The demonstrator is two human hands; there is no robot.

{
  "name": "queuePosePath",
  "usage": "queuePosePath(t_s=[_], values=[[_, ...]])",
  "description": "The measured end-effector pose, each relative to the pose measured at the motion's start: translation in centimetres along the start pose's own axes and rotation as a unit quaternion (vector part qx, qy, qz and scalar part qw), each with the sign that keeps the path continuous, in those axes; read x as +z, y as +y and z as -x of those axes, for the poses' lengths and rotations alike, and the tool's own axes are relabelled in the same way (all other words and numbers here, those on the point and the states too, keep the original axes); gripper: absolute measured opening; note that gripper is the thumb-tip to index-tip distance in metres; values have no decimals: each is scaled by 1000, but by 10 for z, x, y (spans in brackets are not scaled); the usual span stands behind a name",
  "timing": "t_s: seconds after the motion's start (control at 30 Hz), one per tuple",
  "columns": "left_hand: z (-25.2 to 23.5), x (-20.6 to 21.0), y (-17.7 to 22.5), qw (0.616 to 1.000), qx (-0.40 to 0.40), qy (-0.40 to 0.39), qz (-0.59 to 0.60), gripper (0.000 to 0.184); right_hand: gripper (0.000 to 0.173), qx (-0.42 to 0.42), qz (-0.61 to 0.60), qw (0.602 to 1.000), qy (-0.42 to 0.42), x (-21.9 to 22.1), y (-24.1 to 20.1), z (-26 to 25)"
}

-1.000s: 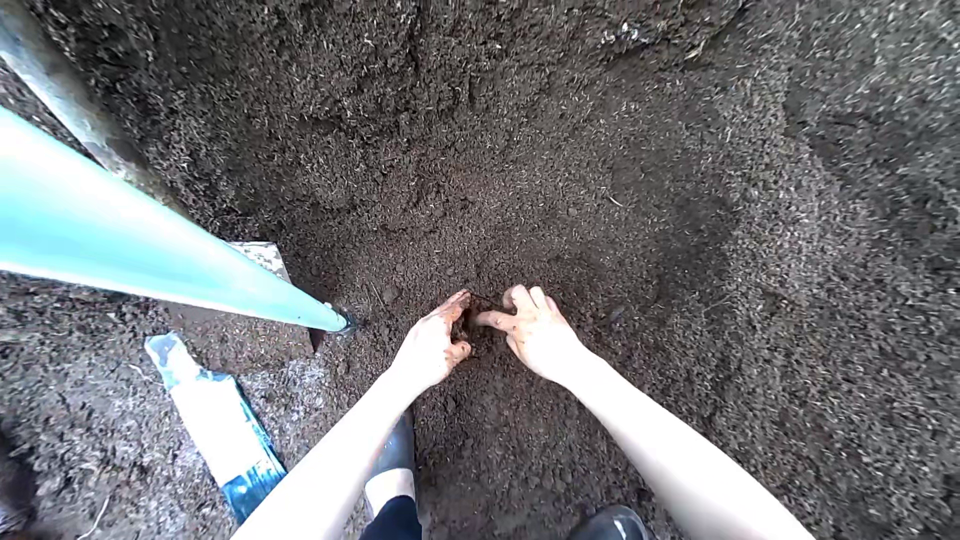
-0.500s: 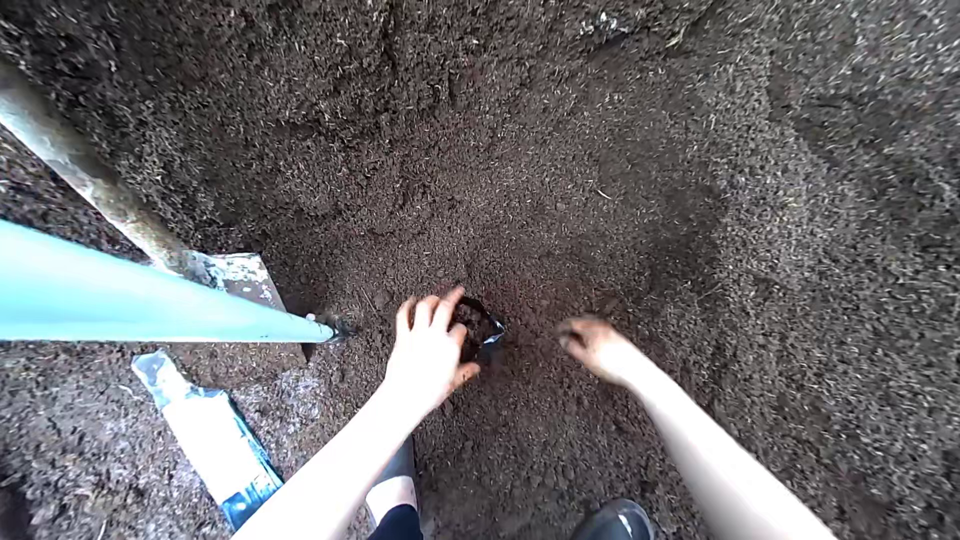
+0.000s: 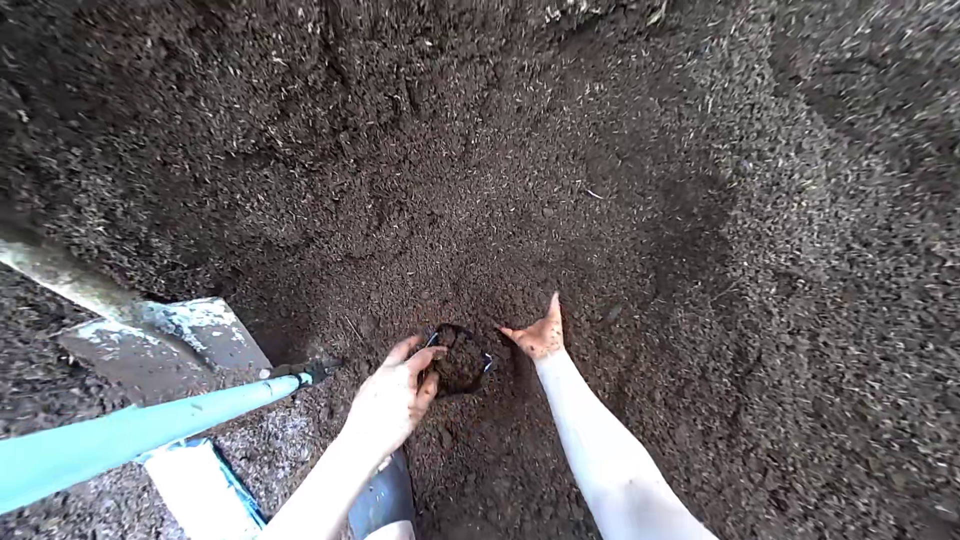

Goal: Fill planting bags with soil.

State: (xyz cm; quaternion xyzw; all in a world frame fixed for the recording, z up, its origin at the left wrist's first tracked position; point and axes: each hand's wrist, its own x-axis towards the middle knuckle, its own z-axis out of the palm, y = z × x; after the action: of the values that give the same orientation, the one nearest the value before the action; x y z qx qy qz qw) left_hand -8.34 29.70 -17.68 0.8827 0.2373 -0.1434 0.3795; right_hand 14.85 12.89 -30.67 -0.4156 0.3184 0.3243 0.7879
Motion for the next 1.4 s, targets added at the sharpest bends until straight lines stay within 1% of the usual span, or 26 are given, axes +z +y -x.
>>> queuePosePath(t_s=[0.07, 0.17, 0.27, 0.4, 0.47, 0.53, 0.6, 0.63, 0.67, 0.7, 0.73, 0.77, 0.8, 0.83, 0.87, 0.93, 1.03, 1.1, 1.13, 1.2, 1.23, 1.27, 1.3, 1.33, 1.37, 1.4], values=[[-1, -2, 3, 995, 1, -37, 89, 51, 72, 9, 25, 1000, -15, 1, 0, -6], [-4, -5, 12, 992, 17, -49, 113, 61, 62, 7, 48, 996, -68, 2, -7, 11], [-9, -7, 19, 991, 29, -41, 123, 64, 61, 15, 65, 991, -116, 22, -22, 58], [-15, -5, 31, 990, 34, -32, 135, 65, 66, 70, 105, 973, -192, 38, -29, 120], [-17, -2, 35, 990, 39, -23, 137, 65, 60, 51, 171, 955, -237, 44, -22, 140], [-16, 0, 37, 990, 43, -8, 133, 59, 50, -23, 311, 918, -245, 52, -17, 161], [-13, 3, 36, 991, 35, 2, 130, 48, 44, -120, 472, 849, -206, 59, -14, 177], [-11, 4, 34, 992, 30, 2, 126, 52, 46, -176, 559, 792, -174, 60, -12, 179], [-10, 5, 31, 992, 27, 1, 121, 59, 52, -232, 654, 708, -132, 60, -9, 176], [-11, 7, 27, 993, 25, -2, 117, 63, 60, -255, 746, 608, -92, 59, -4, 170], [-11, 7, 24, 993, 20, -10, 112, 65, 65, -225, 821, 521, -67, 59, 2, 163], [-12, 7, 22, 994, 14, -16, 104, 65, 62, -174, 872, 454, -62, 60, 8, 158], [-10, 4, 22, 995, 9, -17, 100, 62, 53, -142, 901, 404, -70, 64, 14, 158], [-6, -1, 23, 995, 7, -11, 103, 60, 46, -139, 915, 372, -77, 69, 15, 164], [0, -8, 24, 994, 6, 0, 112, 59, 42, -151, 917, 359, -82, 75, 13, 175], [22, -26, 32, 989, 31, 35, 143, 59, 39, -194, 904, 370, -91, 84, -1, 208], [59, -45, 44, 978, 109, 85, 156, 59, 35, -280, 859, 419, -90, 79, -14, 249], [60, -38, 36, 971, 133, 97, 172, 63, 32, -335, 826, 447, -72, 62, 2, 236], [53, -25, 26, 972, 127, 95, 176, 63, 32, -329, 830, 444, -70, 49, 14, 220], [39, 1, 6, 982, 84, 79, 148, 59, 37, -240, 872, 420, -83, 32, 30, 189], [35, 6, -1, 986, 68, 72, 131, 57, 39, -207, 885, 407, -94, 33, 32, 181], [34, 6, -5, 987, 67, 75, 124, 57, 41, -202, 890, 396, -104, 37, 31, 180], [36, 3, -6, 985, 70, 84, 132, 57, 42, -224, 885, 393, -113, 37, 29, 183], [40, -2, -5, 980, 73, 104, 150, 54, 39, -275, 868, 394, -128, 32, 26, 186], [42, -8, -1, 975, 75, 142, 152, 46, 34, -351, 836, 393, -156, 24, 26, 187], [41, -14, 3, 974, 72, 175, 123, 38, 29, -420, 797, 388, -196, 20, 26, 186]])
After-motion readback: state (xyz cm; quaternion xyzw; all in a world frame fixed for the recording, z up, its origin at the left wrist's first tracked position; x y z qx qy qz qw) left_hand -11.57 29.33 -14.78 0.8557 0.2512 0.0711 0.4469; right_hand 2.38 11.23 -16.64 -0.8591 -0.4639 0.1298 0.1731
